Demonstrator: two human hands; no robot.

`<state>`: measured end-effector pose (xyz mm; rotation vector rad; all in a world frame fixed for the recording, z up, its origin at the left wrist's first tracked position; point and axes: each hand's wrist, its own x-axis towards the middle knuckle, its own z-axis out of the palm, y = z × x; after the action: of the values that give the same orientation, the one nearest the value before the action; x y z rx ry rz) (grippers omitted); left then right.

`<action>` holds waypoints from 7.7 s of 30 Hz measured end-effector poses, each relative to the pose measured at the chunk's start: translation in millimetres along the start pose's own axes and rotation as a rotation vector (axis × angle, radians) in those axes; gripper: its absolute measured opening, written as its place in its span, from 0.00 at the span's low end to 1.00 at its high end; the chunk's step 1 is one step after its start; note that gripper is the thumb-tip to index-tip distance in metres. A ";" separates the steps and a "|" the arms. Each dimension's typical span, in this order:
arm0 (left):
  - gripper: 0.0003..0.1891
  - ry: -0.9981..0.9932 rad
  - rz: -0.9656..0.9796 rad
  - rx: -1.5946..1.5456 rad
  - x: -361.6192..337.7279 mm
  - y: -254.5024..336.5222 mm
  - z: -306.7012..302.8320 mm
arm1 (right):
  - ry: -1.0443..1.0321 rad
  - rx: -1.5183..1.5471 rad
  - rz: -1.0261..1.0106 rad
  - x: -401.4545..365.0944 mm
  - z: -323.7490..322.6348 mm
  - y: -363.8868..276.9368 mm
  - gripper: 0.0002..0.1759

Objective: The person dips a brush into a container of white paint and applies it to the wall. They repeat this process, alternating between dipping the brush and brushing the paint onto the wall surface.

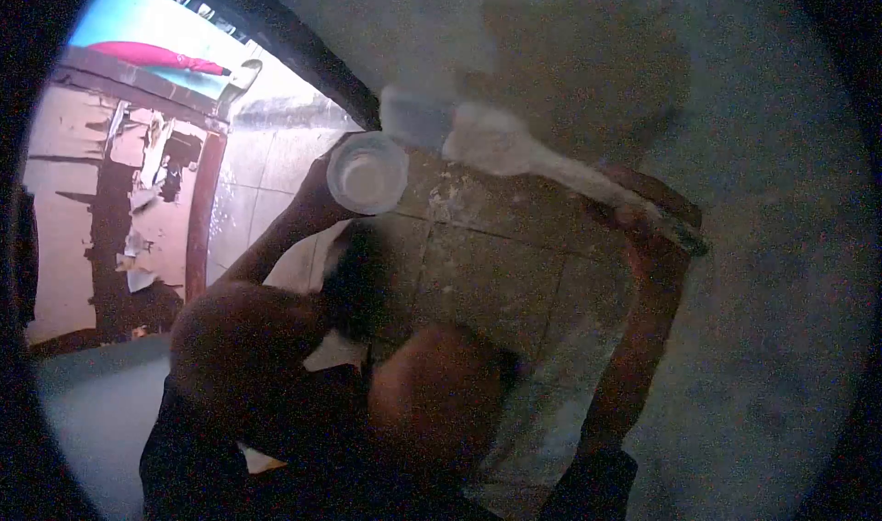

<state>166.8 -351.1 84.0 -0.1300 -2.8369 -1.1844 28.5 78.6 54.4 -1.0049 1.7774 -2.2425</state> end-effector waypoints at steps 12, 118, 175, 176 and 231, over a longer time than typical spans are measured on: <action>0.41 -0.062 0.094 -0.044 -26.4 -81.6 56.3 | -0.539 -0.429 0.174 51.0 139.1 -92.9 0.16; 0.43 0.128 0.001 -0.357 -7.5 -105.4 66.7 | -0.246 -1.049 0.002 33.5 205.1 -62.4 0.24; 0.42 -0.107 -0.088 -0.315 31.2 -56.1 76.8 | -0.131 -0.787 0.192 13.3 167.8 -92.4 0.24; 0.42 -0.095 -0.050 -0.328 38.4 -45.9 78.8 | -0.123 -0.759 0.223 12.0 162.7 -92.7 0.24; 0.39 0.012 -0.112 -0.416 23.9 -52.0 69.2 | -0.042 -1.555 -0.192 51.4 177.7 -160.0 0.26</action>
<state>135.9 -337.0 0.9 0.0172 -2.5736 -1.7767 135.9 -43.1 237.3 -1.2647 3.3863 -0.4184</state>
